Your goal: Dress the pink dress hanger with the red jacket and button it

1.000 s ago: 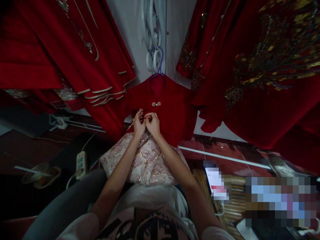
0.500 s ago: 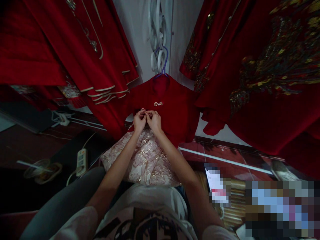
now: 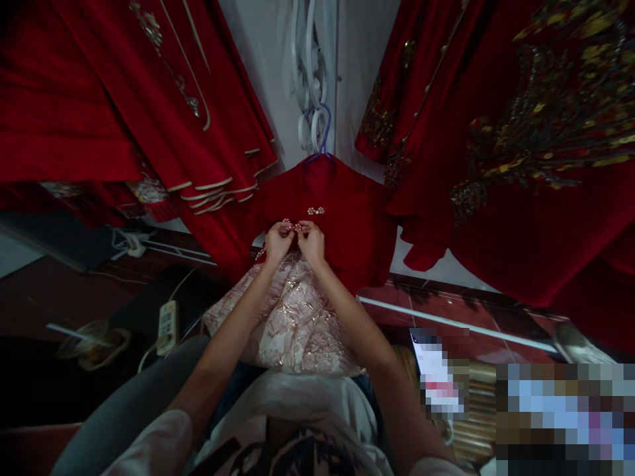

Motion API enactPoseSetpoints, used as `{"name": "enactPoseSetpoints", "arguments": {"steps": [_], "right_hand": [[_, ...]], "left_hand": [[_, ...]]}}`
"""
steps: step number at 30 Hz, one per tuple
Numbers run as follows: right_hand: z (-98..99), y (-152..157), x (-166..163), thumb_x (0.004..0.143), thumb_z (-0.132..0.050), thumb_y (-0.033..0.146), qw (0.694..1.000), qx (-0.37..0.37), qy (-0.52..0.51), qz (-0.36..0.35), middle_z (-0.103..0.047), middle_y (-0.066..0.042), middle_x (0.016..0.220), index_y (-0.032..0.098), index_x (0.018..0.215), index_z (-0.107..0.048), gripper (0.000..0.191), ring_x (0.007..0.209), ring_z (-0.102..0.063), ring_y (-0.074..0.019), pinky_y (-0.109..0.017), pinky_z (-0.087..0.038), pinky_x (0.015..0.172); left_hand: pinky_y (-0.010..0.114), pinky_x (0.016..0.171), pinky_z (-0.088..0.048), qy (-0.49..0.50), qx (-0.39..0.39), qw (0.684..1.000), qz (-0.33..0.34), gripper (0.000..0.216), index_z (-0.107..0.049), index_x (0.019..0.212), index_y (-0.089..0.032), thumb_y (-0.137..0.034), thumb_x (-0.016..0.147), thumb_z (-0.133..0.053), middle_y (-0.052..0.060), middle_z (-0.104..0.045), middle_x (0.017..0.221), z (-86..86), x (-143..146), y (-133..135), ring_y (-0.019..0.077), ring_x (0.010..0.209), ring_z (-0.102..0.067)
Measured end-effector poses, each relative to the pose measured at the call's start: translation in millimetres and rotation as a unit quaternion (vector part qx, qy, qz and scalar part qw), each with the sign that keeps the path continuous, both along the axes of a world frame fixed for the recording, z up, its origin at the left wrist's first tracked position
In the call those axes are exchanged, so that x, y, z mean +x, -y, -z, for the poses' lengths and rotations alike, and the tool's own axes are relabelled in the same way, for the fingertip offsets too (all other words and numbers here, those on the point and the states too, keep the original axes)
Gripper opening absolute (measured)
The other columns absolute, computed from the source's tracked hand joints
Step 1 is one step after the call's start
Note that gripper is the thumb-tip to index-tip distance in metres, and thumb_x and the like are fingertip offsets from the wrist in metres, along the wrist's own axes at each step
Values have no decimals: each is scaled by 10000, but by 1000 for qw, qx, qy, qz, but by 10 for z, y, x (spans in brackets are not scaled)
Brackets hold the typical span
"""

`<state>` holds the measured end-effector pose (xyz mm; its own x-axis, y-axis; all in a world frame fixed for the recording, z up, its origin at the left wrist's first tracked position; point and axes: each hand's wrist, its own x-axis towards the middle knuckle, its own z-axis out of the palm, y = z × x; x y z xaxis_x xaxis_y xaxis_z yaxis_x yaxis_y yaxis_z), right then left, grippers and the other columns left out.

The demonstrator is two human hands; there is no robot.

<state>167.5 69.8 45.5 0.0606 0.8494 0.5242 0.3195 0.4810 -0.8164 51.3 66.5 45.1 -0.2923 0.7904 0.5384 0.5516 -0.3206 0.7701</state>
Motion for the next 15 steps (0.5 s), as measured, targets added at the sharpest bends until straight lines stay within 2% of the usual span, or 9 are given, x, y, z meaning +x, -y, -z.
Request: {"name": "enactPoseSetpoints", "arguments": {"steps": [3, 6, 11, 15], "right_hand": [[-15, -31, 31, 802, -588, 208, 998, -39, -30, -28, -680, -53, 882, 147, 1008, -637, 220, 779, -658, -153, -303, -558, 723], [-41, -56, 36, 784, -597, 192, 995, -75, -46, -42, -670, -43, 859, 152, 995, -629, 217, 747, -661, -152, -273, -561, 614], [-101, -32, -18, 791, -617, 216, 999, -44, -20, -18, -675, -27, 813, 162, 932, -625, 151, 727, -658, -136, -272, -560, 707], [-136, 3, -36, 804, -624, 255, 999, -31, -12, -26, -681, -30, 804, 166, 900, -631, 130, 711, -657, -139, -257, -542, 700]], "left_hand": [[299, 758, -537, 47, -15, 998, 34, 162, -678, 881, -159, -188, 722, -666, 59, -718, 878, -12, -20, 1, 145, 748, -656], [283, 739, -538, 88, -16, 995, 38, 185, -692, 883, -145, -211, 711, -689, 62, -724, 848, -11, -7, 1, 140, 734, -660], [251, 723, -527, 108, 16, 993, 38, 203, -707, 901, -130, -216, 720, -677, 71, -729, 851, -9, -5, 27, 129, 737, -661], [238, 689, -520, 105, 6, 994, 29, 211, -721, 897, -132, -218, 708, -684, 62, -732, 818, -20, -53, 50, 120, 689, -649]]}}
